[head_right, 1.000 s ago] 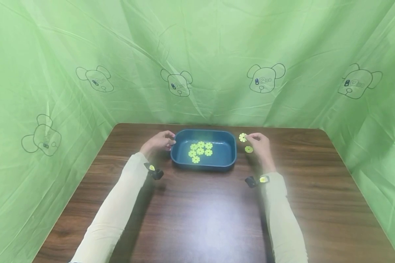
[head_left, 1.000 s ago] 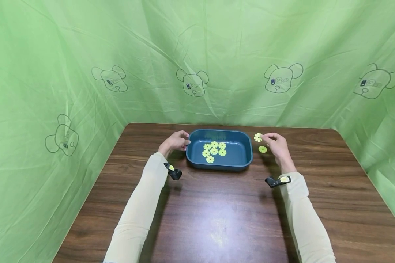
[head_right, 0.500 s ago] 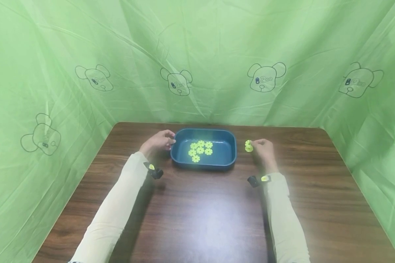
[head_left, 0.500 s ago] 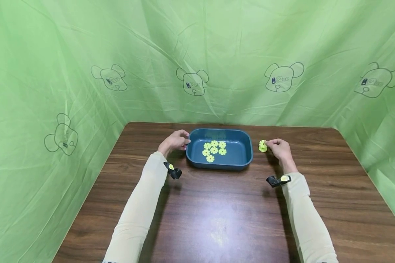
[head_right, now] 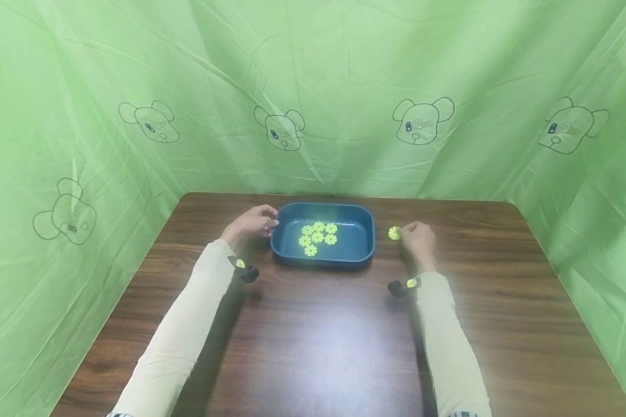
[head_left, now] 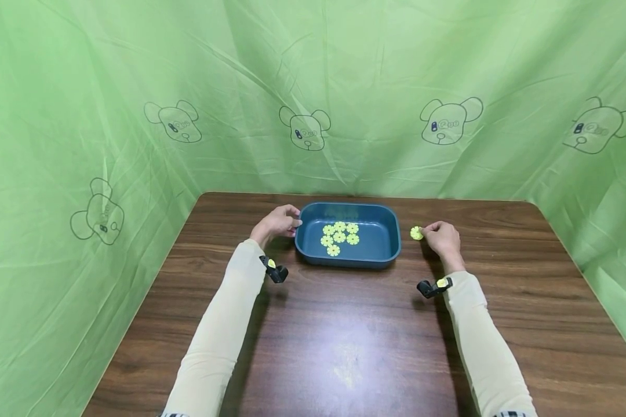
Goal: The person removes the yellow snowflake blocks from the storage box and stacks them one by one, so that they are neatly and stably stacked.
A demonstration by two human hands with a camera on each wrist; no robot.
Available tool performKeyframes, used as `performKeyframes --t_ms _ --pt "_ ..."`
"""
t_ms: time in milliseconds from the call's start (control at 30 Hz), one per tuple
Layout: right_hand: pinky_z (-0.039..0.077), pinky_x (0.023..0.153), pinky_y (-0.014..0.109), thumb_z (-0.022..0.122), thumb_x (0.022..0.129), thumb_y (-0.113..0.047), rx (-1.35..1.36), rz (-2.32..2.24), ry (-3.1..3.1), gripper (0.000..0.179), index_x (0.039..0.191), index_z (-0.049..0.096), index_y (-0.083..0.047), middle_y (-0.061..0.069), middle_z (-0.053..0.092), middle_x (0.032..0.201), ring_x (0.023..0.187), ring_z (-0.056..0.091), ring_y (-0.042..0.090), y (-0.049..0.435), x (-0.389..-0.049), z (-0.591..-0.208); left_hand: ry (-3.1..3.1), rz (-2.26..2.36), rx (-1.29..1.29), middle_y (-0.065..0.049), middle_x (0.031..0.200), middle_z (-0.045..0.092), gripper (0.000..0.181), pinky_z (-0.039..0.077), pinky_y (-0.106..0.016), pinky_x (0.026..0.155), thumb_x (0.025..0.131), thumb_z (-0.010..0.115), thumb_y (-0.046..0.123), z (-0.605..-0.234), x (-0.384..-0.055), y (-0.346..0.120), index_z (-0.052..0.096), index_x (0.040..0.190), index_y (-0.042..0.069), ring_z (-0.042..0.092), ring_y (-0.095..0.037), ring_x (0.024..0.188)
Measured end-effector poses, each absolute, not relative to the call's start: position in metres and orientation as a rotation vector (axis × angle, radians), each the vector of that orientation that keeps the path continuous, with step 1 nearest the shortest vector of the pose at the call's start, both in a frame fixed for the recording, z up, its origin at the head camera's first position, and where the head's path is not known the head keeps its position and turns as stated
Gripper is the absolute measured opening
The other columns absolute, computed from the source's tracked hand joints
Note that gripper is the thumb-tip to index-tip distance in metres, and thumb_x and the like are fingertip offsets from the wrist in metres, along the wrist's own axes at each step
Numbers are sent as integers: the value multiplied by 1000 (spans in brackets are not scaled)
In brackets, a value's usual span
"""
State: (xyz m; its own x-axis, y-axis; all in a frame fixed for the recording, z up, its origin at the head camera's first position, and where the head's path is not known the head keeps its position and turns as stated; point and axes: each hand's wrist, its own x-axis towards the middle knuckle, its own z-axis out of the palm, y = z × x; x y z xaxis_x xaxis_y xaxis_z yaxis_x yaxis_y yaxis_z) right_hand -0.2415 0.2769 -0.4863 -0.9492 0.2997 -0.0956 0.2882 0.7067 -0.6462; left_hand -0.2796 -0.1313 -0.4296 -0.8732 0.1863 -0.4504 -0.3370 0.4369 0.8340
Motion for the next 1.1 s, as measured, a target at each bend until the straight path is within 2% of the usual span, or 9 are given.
performKeyframes --t_ms 233,633,1100 --pt "41 96 49 59 93 -32 -482 1019 -2912 33 100 69 -1 23 63 113 111 53 43 279 -244 -490 2199 1451 -130 -16 101 52 38 49 -47 97 95 53 3 -430 -280 -131 42 131 2 53 -18 75" --pt "42 94 50 60 92 -30 -459 1002 -2897 31 99 69 -2 23 64 113 110 53 43 279 -243 -491 2196 1463 -125 -21 106 52 39 47 -49 98 95 53 2 -432 -280 -131 41 133 1 53 -21 78" --pt "40 94 49 46 96 -27 -466 1118 -2773 35 111 61 1 22 61 112 108 52 40 274 -235 -473 2190 1458 -131 -22 109 52 38 48 -48 98 95 53 2 -430 -280 -131 42 131 1 53 -20 77"
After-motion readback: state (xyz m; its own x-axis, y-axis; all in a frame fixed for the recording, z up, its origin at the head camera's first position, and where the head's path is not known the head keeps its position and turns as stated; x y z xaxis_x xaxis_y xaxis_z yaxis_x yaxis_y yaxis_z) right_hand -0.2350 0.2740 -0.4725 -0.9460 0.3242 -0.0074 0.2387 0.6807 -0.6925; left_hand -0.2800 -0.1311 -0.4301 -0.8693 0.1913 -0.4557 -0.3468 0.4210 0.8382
